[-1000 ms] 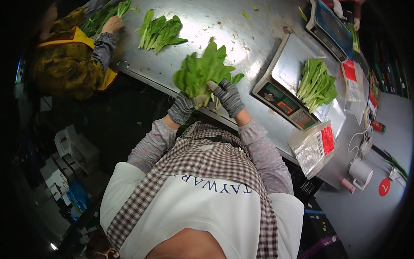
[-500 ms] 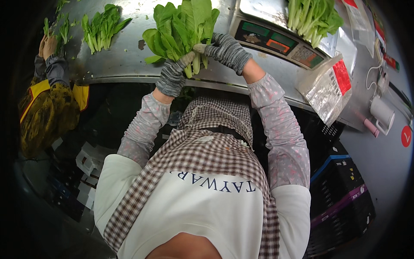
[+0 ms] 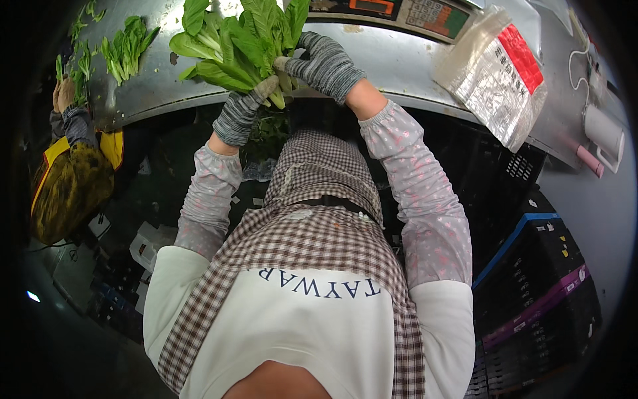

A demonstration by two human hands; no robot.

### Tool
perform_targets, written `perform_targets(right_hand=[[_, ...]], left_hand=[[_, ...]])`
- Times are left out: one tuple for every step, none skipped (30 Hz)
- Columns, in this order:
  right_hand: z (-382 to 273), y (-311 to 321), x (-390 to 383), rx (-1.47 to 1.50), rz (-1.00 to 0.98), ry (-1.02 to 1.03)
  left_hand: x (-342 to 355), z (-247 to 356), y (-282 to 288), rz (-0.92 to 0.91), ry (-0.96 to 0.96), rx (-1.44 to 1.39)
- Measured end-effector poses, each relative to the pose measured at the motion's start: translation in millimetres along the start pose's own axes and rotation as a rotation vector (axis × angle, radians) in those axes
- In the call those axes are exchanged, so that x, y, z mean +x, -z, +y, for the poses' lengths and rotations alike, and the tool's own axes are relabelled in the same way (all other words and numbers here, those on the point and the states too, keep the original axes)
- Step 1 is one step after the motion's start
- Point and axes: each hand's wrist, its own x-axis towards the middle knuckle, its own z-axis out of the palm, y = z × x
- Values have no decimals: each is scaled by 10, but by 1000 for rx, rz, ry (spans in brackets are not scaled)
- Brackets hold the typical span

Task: The person weighs bundles of leafy green vegetables on a scale, places them into plastic bags, and سپس stacks crates in an agricultural processing facility.

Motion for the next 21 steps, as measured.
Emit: perform_targets(right_hand=[[38,39,-58,46,-7,14],[78,41,-85,59,-9,34],[116,39,-107,72,-11,55],[134,36,-122,84,-13,75],[111,53,-127,95,-40,74],[120,45,-131,79,-36,92],[124,29,-125,63,-32,110],[127,25,-107,43,-28,128],[114,21,-86,-9,-15,106],[89,14,-63,-61,-1,85],[78,10,-54,-118,9,59],[68,-4,-44,-100,17,69],[56,-20,-33,-82,25,79],[50,-53,-17,-60,34,85],[19,-62,15,-37,-5,45],[-36,-56,55,-14,-44,5],[-87,-47,89,8,-79,-32],[-118,-63,105,-43,-62,-21],[-154,-88,103,-94,-45,-9],[-210,-95,111,-149,-26,6],[-307,-103,118,-126,-17,-78]], left_hand=[[-57,76,-55,-11,59,-95],[-97,56,-101,38,-55,-172],[-131,7,-147,87,-170,-248],[-149,-3,-165,122,-207,-275],[-164,-18,-191,156,-245,-305],[-161,-21,-235,186,-286,-335],[-179,-8,-212,160,-217,-336],[-172,4,-188,135,-150,-340],[-128,-58,-111,31,-60,-341],[-60,-168,8,-73,31,-340],[-26,-137,48,-176,123,-344],[-9,-112,10,-100,70,-339],[7,-79,-69,-23,19,-333],[10,-32,-108,52,-28,-327],[123,-127,-75,48,8,-47],[132,-143,-46,57,-52,-212],[145,-100,-16,63,-116,-376],[152,-72,16,70,-179,-540],[150,-63,47,47,-102,-656],[155,-59,94,88,-108,-569],[145,-65,148,129,-114,-482]])
